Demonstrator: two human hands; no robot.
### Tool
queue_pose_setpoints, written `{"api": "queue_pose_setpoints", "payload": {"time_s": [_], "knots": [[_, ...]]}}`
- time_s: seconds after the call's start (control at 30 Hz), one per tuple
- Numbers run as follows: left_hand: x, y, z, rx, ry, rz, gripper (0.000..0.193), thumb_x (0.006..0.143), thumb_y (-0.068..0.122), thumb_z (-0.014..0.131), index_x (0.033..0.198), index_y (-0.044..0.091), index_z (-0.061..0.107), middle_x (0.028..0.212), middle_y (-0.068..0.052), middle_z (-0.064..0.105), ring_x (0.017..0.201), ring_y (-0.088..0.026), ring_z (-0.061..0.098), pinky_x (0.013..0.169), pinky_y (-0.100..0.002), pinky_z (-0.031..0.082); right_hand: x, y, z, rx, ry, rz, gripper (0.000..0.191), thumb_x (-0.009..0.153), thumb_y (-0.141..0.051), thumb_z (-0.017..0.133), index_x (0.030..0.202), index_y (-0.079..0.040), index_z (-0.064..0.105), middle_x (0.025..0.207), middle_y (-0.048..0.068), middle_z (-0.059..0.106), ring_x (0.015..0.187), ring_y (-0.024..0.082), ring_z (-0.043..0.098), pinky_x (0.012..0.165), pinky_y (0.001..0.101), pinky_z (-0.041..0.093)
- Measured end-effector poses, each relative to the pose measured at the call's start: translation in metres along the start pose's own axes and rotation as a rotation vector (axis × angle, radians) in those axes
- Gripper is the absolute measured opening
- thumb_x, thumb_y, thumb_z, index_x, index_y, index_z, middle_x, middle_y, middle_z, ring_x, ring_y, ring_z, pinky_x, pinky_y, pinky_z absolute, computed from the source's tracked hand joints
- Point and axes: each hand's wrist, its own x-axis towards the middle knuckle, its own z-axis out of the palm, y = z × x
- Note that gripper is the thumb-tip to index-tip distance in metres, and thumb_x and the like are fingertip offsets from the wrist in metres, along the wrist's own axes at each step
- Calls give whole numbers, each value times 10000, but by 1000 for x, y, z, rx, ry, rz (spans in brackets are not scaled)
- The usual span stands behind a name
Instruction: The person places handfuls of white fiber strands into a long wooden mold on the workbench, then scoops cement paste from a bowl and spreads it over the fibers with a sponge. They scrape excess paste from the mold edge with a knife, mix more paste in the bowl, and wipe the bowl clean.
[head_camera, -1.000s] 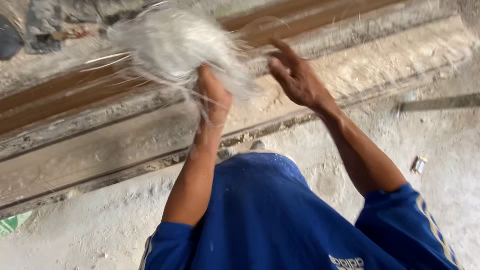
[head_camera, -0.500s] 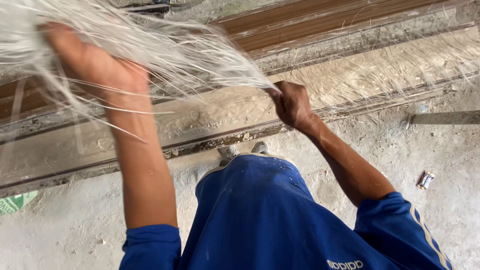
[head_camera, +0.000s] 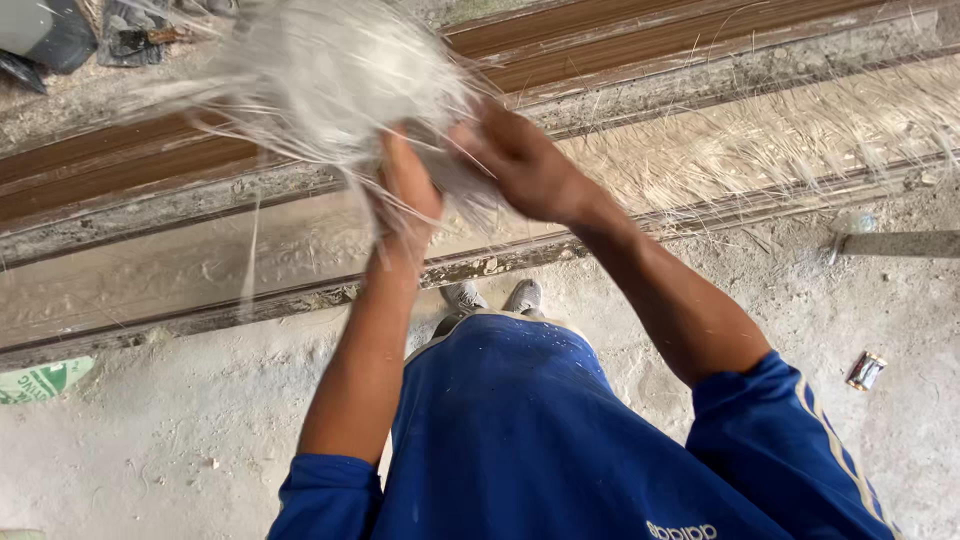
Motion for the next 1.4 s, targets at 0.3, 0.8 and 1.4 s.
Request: {"api": "queue_pose_setpoints", "payload": {"time_s": [0.3,0.8,1.4], "knots": [[83,50,-146,-913,174,324,520,1097,369,502,1352,-73,600,1360,-246,669,1288,-364,660,1141,-509,547,14,132,67,-914,-29,-204,241,1064,-208,530,921,-43,633,715,168,678,625,297,646,533,437,522],[4,-41,-102,-983,223,-20,236,991,228,555,1072,22,637,996,-96,652,869,-226,640,761,-405,570,18,218,29,-985,158,395,384,948,-378,706,1084,-19,705,998,214,663,910,350,629,663,490,552],[-9,-36,-122,-929,278,-40,245,964,180,520,1090,-9,612,1065,-135,634,949,-268,644,847,-444,592,26,210,111,-912,22,233,163,1019,-79,553,1008,-18,703,1025,203,685,828,284,653,635,400,575]]}}
